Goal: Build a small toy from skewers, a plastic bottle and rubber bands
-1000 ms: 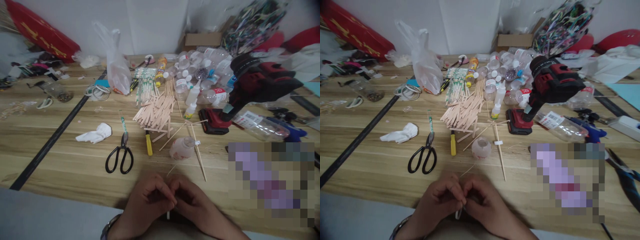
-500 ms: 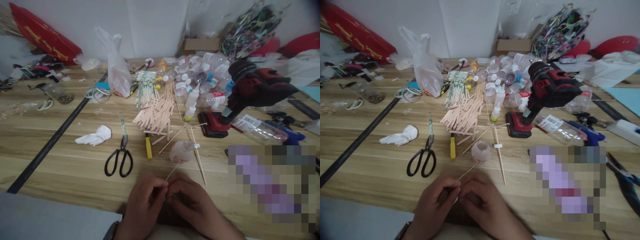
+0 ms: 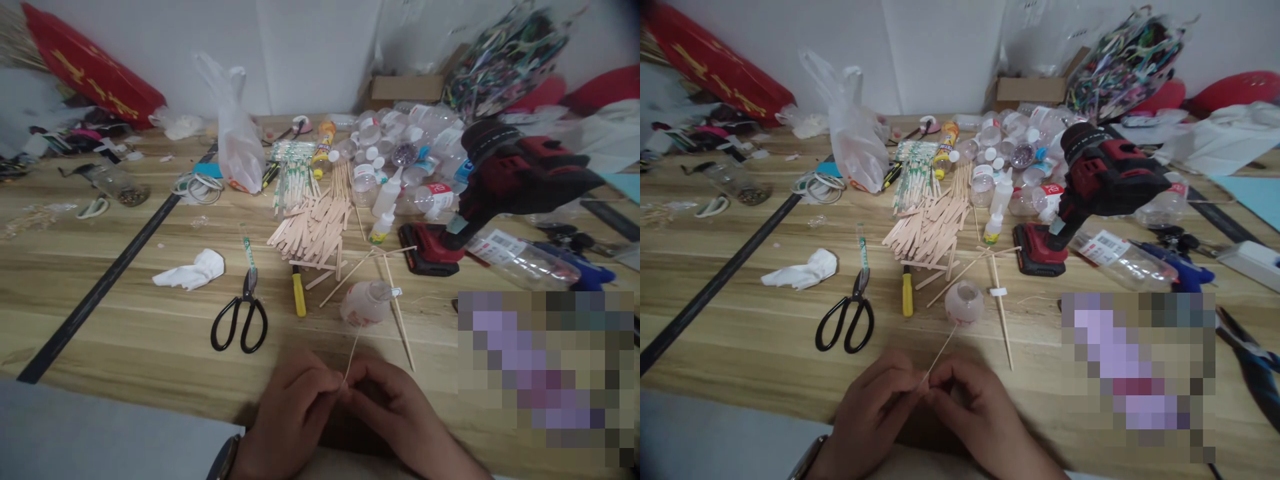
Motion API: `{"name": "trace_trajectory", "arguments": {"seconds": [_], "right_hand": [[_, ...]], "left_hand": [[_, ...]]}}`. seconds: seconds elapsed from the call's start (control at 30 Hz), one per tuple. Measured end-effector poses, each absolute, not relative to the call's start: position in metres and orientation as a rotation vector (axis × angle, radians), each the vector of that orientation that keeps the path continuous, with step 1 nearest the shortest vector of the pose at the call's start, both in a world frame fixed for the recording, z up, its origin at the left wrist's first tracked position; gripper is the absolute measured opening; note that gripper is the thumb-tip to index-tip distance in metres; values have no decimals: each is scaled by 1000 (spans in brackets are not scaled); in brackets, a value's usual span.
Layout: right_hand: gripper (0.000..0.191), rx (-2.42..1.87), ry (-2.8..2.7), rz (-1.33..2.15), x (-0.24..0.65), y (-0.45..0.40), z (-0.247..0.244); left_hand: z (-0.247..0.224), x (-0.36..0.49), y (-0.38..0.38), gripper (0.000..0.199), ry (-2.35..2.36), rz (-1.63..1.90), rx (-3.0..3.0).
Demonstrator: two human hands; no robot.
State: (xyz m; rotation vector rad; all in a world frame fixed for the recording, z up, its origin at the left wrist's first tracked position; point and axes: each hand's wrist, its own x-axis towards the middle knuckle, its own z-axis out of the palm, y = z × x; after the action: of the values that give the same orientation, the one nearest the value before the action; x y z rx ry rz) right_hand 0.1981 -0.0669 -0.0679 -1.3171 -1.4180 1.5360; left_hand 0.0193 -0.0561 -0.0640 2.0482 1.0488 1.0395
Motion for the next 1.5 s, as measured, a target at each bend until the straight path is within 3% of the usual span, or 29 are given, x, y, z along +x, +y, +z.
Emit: {"name": "trace_trajectory", "arguments": {"seconds": [0.3, 0.4, 0.63, 0.97, 1.1, 1.23, 1.33, 1.5], "right_hand": [[10, -1170, -1438, 1600, 205, -71, -63], [20, -1128, -1385, 1728, 205, -71, -65], [47, -979, -1114, 1850, 206, -74, -79], [42, -696, -602, 1945, 208, -81, -92], [38, -837, -768, 1978, 203, -78, -94], [18, -1201, -1050, 1741, 207, -76, -93], [24, -1486, -1524, 1455, 212, -75, -87], [23, -1477, -2037, 1201, 217, -68, -74]], "left_hand": [[-66, 20, -56, 16, 1065, 980, 1996], [-65, 17, -55, 15, 1080, 872, 2094], [-68, 5, -56, 39, 1135, 746, 2346], [-73, 16, -53, 52, 1275, 892, 1456], [-75, 22, -54, 55, 1239, 837, 1170], [-75, 24, -52, 56, 1170, 861, 1002], [-76, 23, -51, 54, 1147, 899, 979], [-80, 22, -51, 48, 1041, 966, 896]]}}
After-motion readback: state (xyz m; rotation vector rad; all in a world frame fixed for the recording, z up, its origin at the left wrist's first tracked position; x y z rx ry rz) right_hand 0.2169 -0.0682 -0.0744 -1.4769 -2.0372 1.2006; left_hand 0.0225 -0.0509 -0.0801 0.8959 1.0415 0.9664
